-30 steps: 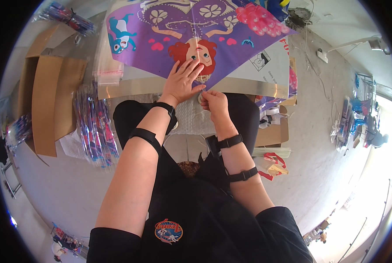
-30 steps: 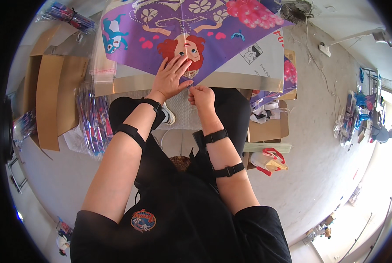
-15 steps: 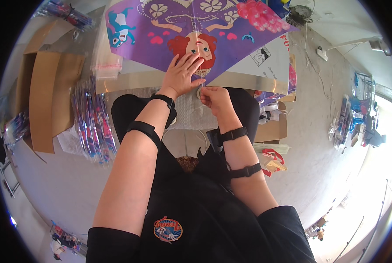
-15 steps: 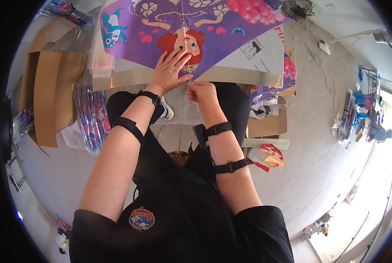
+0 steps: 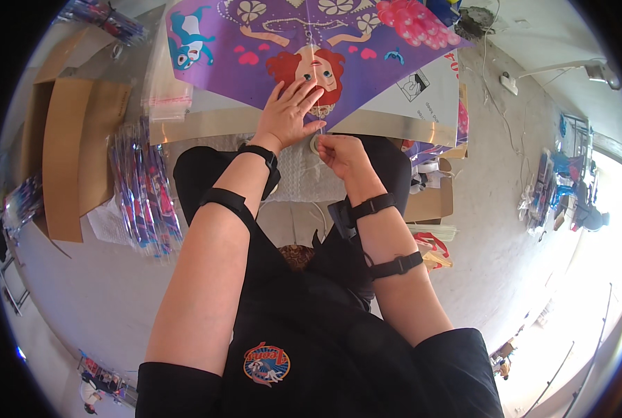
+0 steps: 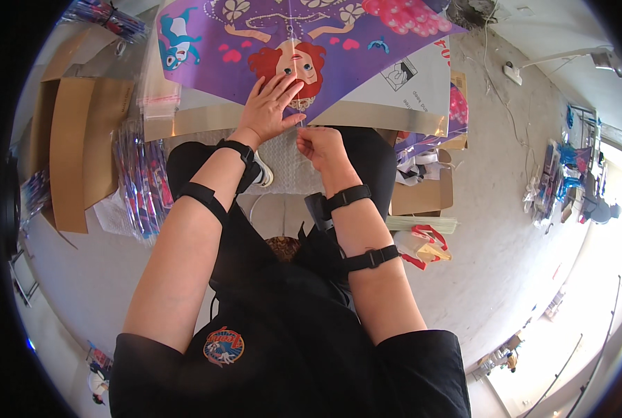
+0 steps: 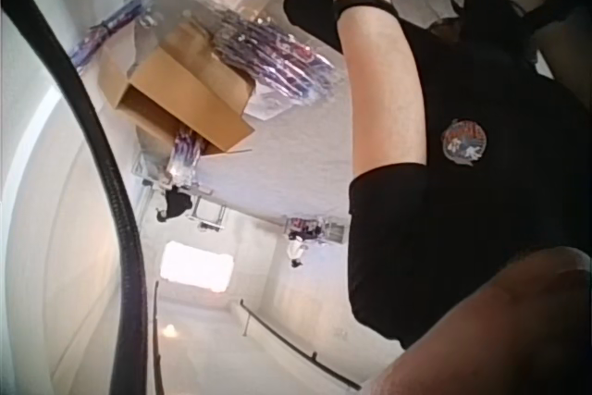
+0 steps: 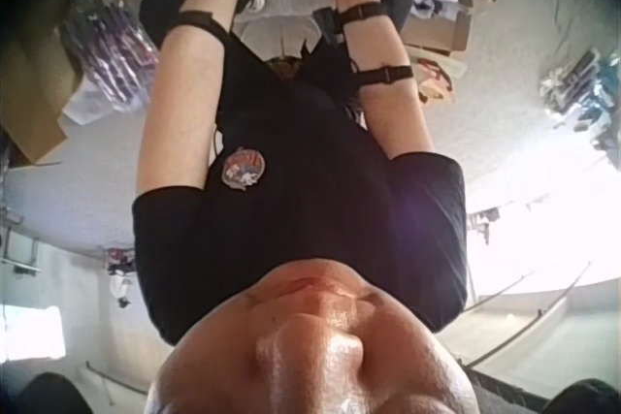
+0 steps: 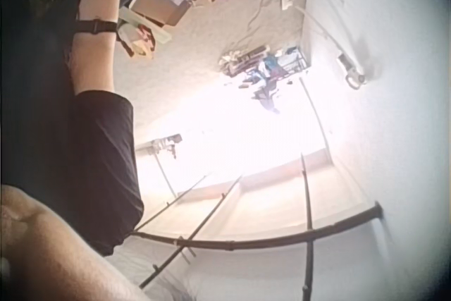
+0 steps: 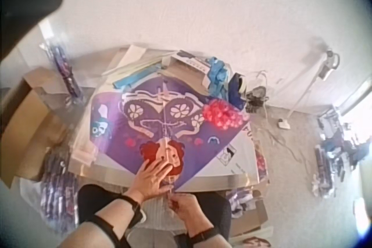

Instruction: The recorder is assembling character-themed kites by inserting structural rods and securing them with tape.

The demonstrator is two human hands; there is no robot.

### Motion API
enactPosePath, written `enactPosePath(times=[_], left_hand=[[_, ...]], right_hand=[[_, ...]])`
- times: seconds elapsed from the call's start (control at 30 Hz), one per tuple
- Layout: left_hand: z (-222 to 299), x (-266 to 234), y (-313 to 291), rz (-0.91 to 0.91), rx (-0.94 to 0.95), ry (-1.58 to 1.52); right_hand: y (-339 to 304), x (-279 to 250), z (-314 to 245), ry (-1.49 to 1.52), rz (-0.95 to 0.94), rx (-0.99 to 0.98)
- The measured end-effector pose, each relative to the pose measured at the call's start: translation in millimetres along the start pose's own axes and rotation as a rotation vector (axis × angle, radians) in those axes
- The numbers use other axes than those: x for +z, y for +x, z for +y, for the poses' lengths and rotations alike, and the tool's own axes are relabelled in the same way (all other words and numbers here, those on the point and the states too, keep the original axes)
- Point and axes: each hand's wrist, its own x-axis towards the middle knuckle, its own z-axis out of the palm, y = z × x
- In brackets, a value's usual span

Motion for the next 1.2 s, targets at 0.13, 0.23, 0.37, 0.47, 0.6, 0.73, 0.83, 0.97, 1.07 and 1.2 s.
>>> enactPosePath(times=[0.13,0.23,0.37,0.47,0.6,0.73,0.83,0.97,1.07,1.2], left_hand=[[0.8,-0.2,0.0,-0.02,-0.005,0.009],[0.0,-1.6,0.3,-0.017,-0.005,0.009],[0.8,-1.8,0.2,-0.024,-0.006,0.01],[1.1,-2.1,0.2,-0.027,-0.002,0.025],[0.8,-2.5,-0.6,-0.035,-0.012,0.015],[3.7,-7.3,1.8,-0.051,-0.007,0.02],[3.1,-5.8,1.3,-0.046,-0.011,0.008],[1.7,-3.2,1.1,-0.041,-0.013,0.007],[-0.2,-0.4,0.1,-0.027,-0.005,0.049],[-0.8,1.1,-0.8,-0.008,0.0,0.037]], right_hand=[[0.9,-1.5,4.4,0.005,0.01,-0.014],[0.6,-2.1,6.5,-0.024,0.029,-0.04],[-2.7,-4.0,7.2,-0.097,-0.007,-0.099],[-1.7,-5.3,9.5,-0.124,-0.019,-0.124],[-3.4,-3.3,11.7,-0.158,-0.019,-0.14],[-2.0,-5.9,12.9,-0.166,-0.023,-0.164],[-1.0,-5.9,13.9,-0.175,-0.02,-0.177],[0.0,-6.2,14.5,-0.207,-0.007,-0.199],[1.0,-7.5,18.0,-0.214,-0.02,-0.229],[0.9,-7.9,20.2,-0.22,-0.01,-0.251]])
